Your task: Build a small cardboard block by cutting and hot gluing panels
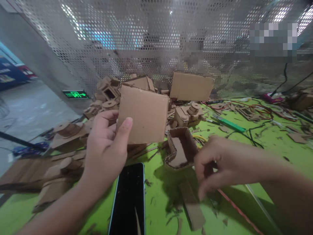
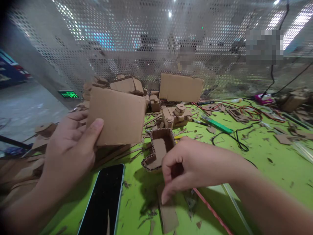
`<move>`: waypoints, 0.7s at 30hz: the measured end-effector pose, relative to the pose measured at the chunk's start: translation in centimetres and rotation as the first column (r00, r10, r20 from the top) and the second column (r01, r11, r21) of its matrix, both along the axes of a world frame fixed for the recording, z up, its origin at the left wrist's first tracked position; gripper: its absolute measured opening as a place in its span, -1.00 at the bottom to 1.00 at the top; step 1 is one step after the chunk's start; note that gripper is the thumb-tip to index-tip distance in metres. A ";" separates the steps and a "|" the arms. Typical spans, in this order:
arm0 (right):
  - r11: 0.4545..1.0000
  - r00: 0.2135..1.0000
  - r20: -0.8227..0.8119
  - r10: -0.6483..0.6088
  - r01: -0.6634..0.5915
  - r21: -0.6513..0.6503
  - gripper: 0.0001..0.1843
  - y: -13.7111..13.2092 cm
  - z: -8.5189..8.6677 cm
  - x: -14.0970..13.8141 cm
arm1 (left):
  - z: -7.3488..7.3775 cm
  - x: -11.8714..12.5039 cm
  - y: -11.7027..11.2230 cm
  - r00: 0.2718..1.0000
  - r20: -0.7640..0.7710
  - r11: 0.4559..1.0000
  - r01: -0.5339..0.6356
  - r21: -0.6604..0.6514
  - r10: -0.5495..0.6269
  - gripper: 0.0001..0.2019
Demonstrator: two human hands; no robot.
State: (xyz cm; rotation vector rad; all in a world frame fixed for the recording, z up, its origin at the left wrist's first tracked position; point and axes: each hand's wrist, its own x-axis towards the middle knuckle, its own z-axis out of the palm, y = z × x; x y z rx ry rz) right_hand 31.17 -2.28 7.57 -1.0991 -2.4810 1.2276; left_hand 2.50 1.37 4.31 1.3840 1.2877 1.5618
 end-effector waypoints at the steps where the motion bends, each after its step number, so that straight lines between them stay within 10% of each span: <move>1: 0.998 0.998 0.050 -0.041 0.038 0.055 -0.64 0.2 -0.1 0.1 | 0.0 -0.5 0.6 0.996 -0.086 1.000 -0.031 0.000 0.031 -0.56; 6: 0.749 0.748 0.238 -0.620 0.474 0.462 -0.63 2.1 -1.2 0.1 | 0.6 -2.8 2.4 0.782 -0.612 0.988 -0.156 -0.004 0.121 -0.61; 15: 0.814 0.773 0.306 -0.556 0.430 0.391 -0.75 2.3 -2.3 -0.2 | -0.9 -3.2 3.8 0.614 -0.755 0.960 0.017 -0.281 -0.232 -0.48; 21: 0.637 0.741 0.101 -0.664 0.490 0.595 -0.76 2.4 -1.4 0.4 | -1.3 -3.3 4.2 0.579 -0.776 0.959 0.038 -0.281 -0.250 -0.44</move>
